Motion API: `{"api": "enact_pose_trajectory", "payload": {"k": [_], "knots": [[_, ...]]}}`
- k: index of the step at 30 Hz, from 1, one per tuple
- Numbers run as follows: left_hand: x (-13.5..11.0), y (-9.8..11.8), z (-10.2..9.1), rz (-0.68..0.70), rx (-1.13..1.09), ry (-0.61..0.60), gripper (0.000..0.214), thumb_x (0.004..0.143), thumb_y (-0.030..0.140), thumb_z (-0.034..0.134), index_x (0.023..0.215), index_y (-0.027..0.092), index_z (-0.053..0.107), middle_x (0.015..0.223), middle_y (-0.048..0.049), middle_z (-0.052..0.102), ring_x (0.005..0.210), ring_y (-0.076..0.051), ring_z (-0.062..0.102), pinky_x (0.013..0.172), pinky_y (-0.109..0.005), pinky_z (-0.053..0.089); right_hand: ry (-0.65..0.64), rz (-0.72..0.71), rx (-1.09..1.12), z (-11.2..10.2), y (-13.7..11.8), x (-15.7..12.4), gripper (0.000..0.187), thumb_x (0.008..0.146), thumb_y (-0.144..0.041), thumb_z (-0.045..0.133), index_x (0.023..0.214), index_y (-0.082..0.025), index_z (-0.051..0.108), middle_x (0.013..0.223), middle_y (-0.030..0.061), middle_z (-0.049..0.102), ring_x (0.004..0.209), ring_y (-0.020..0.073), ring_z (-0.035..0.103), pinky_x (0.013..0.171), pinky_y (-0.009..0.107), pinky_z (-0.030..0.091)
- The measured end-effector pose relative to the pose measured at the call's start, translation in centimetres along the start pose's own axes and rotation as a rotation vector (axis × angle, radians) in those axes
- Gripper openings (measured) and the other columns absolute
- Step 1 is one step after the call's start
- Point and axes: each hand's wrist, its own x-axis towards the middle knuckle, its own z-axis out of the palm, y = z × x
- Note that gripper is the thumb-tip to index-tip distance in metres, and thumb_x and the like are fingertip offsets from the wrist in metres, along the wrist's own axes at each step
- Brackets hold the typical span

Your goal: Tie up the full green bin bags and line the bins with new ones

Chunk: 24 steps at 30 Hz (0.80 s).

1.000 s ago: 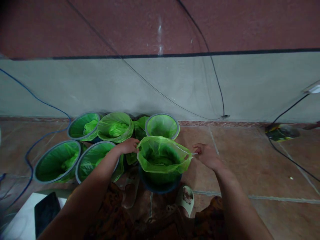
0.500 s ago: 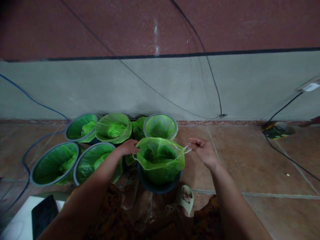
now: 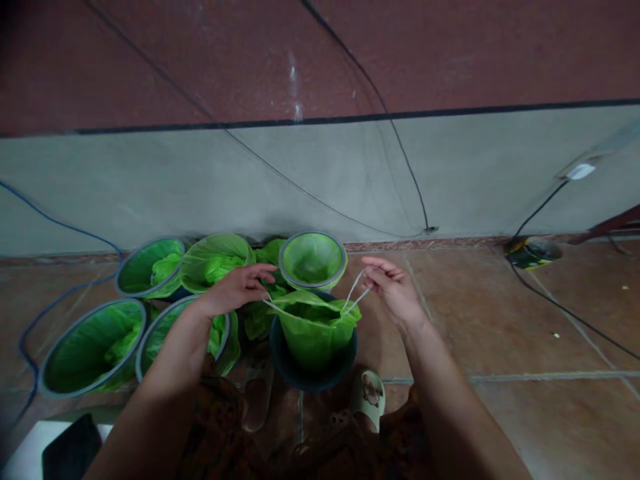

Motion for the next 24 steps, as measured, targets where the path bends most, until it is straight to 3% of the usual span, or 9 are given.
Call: {"api": "enact_pose_trajectory", "payload": {"k": [2,4,9,11,13,16,20,22,24], "knots": [[0.2,1.0,0.9,0.107,-0.168,-0.005,0.058,0.074,0.024,0.068,0.131,0.016,0.054,0.112,-0.0092,0.067,0.079,-0.014,0.065,0.077,-0.030,0.052,-0.063,0.004,0.040,1.5,-0.5,-0.5,0.024,0.070,-0.028,0.079,0.093,-0.024,0.074,0.064,-0.0048,0.057,0.056,0.0064,0.046,0.058,0.021,0.044],[0.9,1.1,2.6,0.124,-0.184,0.013,0.054,0.075,0.022,0.066,0.127,0.015,0.057,0.107,-0.0084,0.068,0.080,-0.014,0.065,0.077,-0.030,0.051,-0.134,0.023,0.060,3.2,-1.0,-1.1,0.027,0.070,-0.027,0.078,0.096,-0.025,0.074,0.072,-0.0029,0.061,0.060,0.0074,0.048,0.057,0.021,0.043],[2.6,-0.8,5.8,-0.028,0.203,0.041,0.022,0.074,0.015,0.063,0.093,0.017,0.073,0.087,-0.0055,0.072,0.082,-0.020,0.065,0.077,-0.031,0.049,-0.245,0.005,0.084,5.7,-1.9,-2.0,0.033,0.069,-0.029,0.078,0.101,-0.026,0.072,0.083,-0.0005,0.064,0.063,0.0092,0.049,0.057,0.024,0.042],[2.3,-0.8,5.5,0.026,0.060,0.070,0.025,0.075,0.017,0.065,0.098,0.018,0.073,0.091,-0.0053,0.072,0.080,-0.018,0.064,0.076,-0.030,0.049,-0.220,0.001,0.044,5.8,-1.6,-1.8,0.031,0.071,-0.030,0.077,0.100,-0.025,0.071,0.077,-0.0022,0.061,0.057,0.0075,0.043,0.053,0.023,0.038],[1.8,0.0,4.5,0.144,-0.252,0.064,0.038,0.074,0.018,0.069,0.112,0.018,0.069,0.097,-0.0054,0.072,0.078,-0.015,0.063,0.075,-0.028,0.050,-0.223,0.029,-0.048,5.9,-0.9,-1.6,0.031,0.072,-0.032,0.076,0.100,-0.023,0.070,0.074,-0.0032,0.059,0.054,0.0066,0.041,0.050,0.022,0.034],[1.0,1.6,3.4,0.263,-0.584,0.124,0.038,0.072,0.018,0.074,0.110,0.018,0.070,0.095,-0.0036,0.071,0.080,-0.012,0.063,0.077,-0.025,0.049,-0.338,0.091,-0.235,6.8,1.2,-1.7,0.040,0.068,-0.032,0.077,0.105,-0.020,0.067,0.073,-0.0036,0.060,0.056,0.0078,0.046,0.053,0.023,0.034],[0.6,3.0,4.4,0.265,-0.655,0.088,0.033,0.071,0.017,0.076,0.104,0.018,0.072,0.091,-0.0026,0.071,0.078,-0.011,0.063,0.076,-0.024,0.049,-0.462,0.075,-0.513,9.0,4.5,-2.5,0.046,0.068,-0.031,0.076,0.110,-0.017,0.063,0.065,-0.0056,0.056,0.057,0.0106,0.049,0.057,0.025,0.036],[0.9,3.3,5.3,0.261,-0.636,0.030,0.036,0.071,0.018,0.076,0.107,0.017,0.071,0.095,-0.0044,0.071,0.078,-0.012,0.063,0.076,-0.026,0.050,-0.484,-0.008,-0.668,9.8,5.7,-2.8,0.027,0.072,-0.031,0.072,0.095,-0.017,0.066,0.063,-0.0049,0.055,0.057,0.0108,0.047,0.057,0.025,0.034],[1.5,2.9,5.9,0.255,-0.617,0.101,0.040,0.071,0.018,0.074,0.110,0.018,0.069,0.102,-0.0053,0.071,0.078,-0.013,0.063,0.077,-0.027,0.051,-0.481,-0.077,-0.762,10.1,6.1,-2.7,0.017,0.079,-0.033,0.064,0.072,-0.017,0.062,0.059,-0.0042,0.051,0.056,0.0101,0.044,0.056,0.025,0.030]]}}
